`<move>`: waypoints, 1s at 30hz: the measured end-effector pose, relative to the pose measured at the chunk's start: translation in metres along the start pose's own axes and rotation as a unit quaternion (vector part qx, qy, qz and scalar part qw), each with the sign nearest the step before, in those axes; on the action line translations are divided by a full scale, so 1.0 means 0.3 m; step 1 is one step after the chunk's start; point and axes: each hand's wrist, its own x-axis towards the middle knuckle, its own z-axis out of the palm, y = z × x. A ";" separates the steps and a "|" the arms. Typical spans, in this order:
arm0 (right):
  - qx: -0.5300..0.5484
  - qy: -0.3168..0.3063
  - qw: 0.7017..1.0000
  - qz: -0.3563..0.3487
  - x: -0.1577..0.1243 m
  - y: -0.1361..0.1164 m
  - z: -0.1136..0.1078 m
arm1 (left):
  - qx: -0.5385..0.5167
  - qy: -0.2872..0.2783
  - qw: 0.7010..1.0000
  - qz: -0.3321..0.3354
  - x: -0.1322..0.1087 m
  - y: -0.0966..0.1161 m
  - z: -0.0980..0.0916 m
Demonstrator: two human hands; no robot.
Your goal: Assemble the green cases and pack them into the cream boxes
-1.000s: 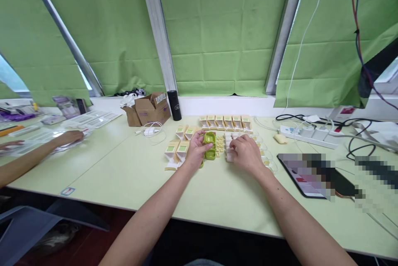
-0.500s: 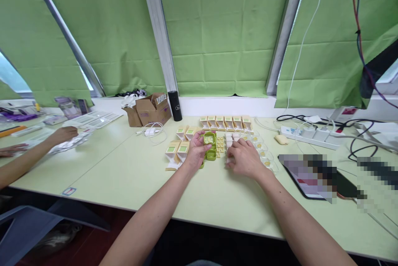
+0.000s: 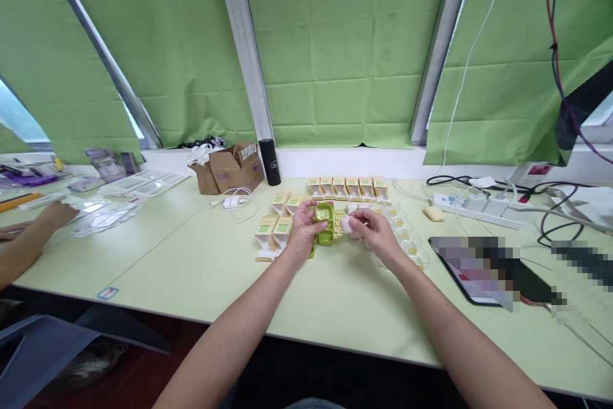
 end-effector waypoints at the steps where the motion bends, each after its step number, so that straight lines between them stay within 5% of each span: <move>1: 0.083 0.004 0.996 0.031 0.003 0.002 0.004 | 0.006 -0.002 1.000 -0.002 0.000 -0.002 -0.001; 4: 0.260 0.007 0.961 0.096 0.007 0.009 0.016 | 0.021 -0.010 1.000 -0.005 -0.002 -0.005 -0.002; 8: 0.341 0.010 0.933 0.113 0.006 0.015 0.027 | 0.036 -0.026 0.999 0.000 -0.003 -0.011 -0.001; 18: 0.373 0.002 0.920 0.117 -0.011 -0.001 0.035 | 0.056 -0.036 0.998 0.000 -0.006 -0.011 0.001; 30: 0.305 0.055 0.947 0.086 -0.005 0.021 0.043 | 0.070 -0.023 0.997 0.004 -0.005 -0.013 0.004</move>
